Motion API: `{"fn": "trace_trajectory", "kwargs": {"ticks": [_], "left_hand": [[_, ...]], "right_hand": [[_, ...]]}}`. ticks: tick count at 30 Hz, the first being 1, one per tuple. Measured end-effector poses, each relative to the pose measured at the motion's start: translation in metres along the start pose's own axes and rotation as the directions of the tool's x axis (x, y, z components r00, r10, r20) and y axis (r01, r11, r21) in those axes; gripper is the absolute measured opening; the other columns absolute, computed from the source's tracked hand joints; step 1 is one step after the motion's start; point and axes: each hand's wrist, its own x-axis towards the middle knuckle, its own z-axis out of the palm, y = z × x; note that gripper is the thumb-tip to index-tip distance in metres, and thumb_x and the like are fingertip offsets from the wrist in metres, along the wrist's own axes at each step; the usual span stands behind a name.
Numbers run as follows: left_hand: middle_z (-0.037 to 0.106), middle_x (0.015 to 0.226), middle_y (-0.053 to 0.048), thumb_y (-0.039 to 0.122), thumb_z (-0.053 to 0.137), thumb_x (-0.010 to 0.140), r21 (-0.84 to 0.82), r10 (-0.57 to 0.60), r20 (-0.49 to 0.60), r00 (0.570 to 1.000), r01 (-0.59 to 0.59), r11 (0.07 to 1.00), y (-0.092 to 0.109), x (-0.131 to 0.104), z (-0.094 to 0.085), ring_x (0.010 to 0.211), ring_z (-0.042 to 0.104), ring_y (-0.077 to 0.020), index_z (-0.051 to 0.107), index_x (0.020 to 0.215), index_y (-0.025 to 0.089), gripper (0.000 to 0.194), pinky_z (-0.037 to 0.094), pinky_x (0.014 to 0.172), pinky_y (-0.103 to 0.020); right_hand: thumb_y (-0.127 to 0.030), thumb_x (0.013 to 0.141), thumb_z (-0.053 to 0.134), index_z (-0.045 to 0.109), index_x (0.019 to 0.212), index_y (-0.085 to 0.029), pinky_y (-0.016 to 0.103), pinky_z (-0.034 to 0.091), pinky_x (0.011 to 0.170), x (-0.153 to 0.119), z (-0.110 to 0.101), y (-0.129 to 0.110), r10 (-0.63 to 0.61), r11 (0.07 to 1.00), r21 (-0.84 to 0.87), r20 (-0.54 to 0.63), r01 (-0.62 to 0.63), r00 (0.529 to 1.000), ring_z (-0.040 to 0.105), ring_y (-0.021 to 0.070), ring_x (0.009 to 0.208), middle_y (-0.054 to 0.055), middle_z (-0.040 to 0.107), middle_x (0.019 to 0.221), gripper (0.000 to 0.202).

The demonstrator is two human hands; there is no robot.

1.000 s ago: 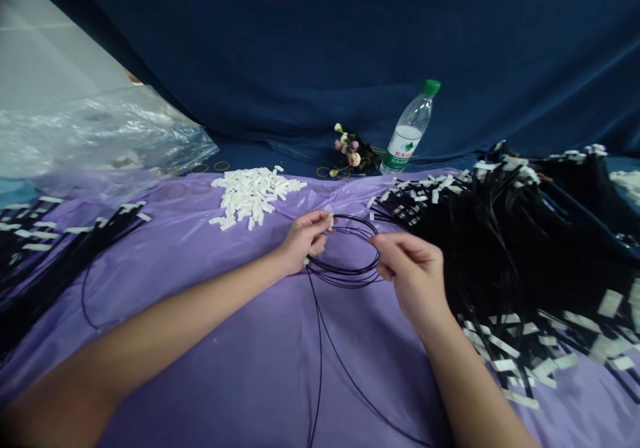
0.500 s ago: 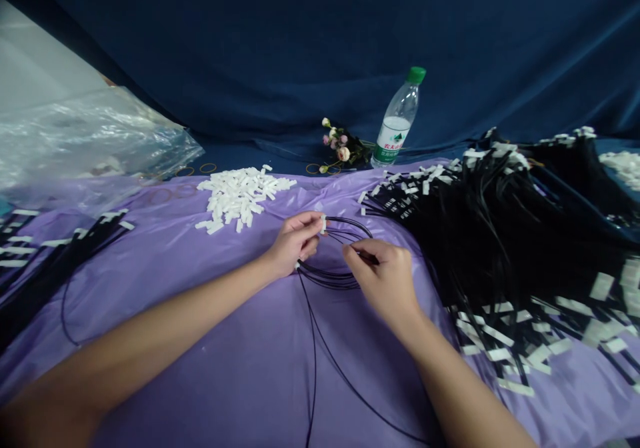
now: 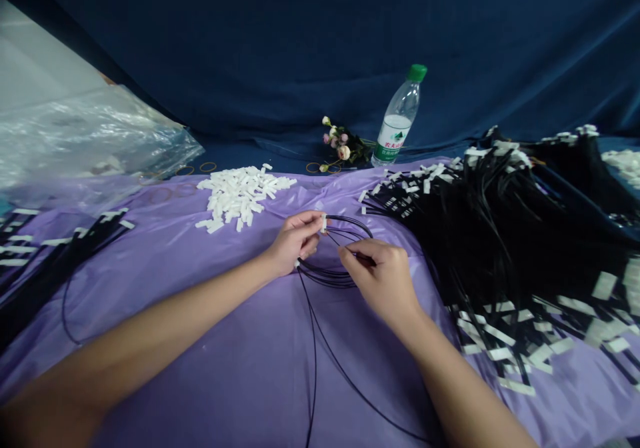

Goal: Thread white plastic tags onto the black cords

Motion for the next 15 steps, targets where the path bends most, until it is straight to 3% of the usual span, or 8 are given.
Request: {"fn": "trace_trajectory", "kwargs": {"ticks": [11,15], "left_hand": [[0.057,0.073,0.004,0.032,0.061,0.08,0.034,-0.002,-0.011,1.0,0.002,0.999,-0.0017,0.0006,0.0002,0.032,0.032,0.0016,0.06,0.081,0.016,0.016,0.021,0.033,-0.018],[0.058,0.073,0.004,0.032,0.061,0.08,0.041,0.009,-0.023,1.0,-0.008,0.999,-0.0019,0.0004,0.0005,0.032,0.032,0.0015,0.06,0.082,0.016,0.016,0.02,0.033,-0.018]], "right_hand": [[-0.034,0.085,0.057,0.07,0.072,-0.018,0.026,0.037,0.056,0.0007,-0.0003,-0.0009,-0.034,0.999,-0.027,0.054,0.035,0.998,0.055,0.0142,0.059,0.003,0.065,0.066,0.024],[-0.038,0.084,0.057,0.069,0.07,-0.017,0.025,0.035,0.052,0.0013,0.002,0.0035,0.055,0.998,0.015,0.015,-0.055,0.998,0.052,0.0132,0.056,0.002,0.063,0.064,0.027]]}}
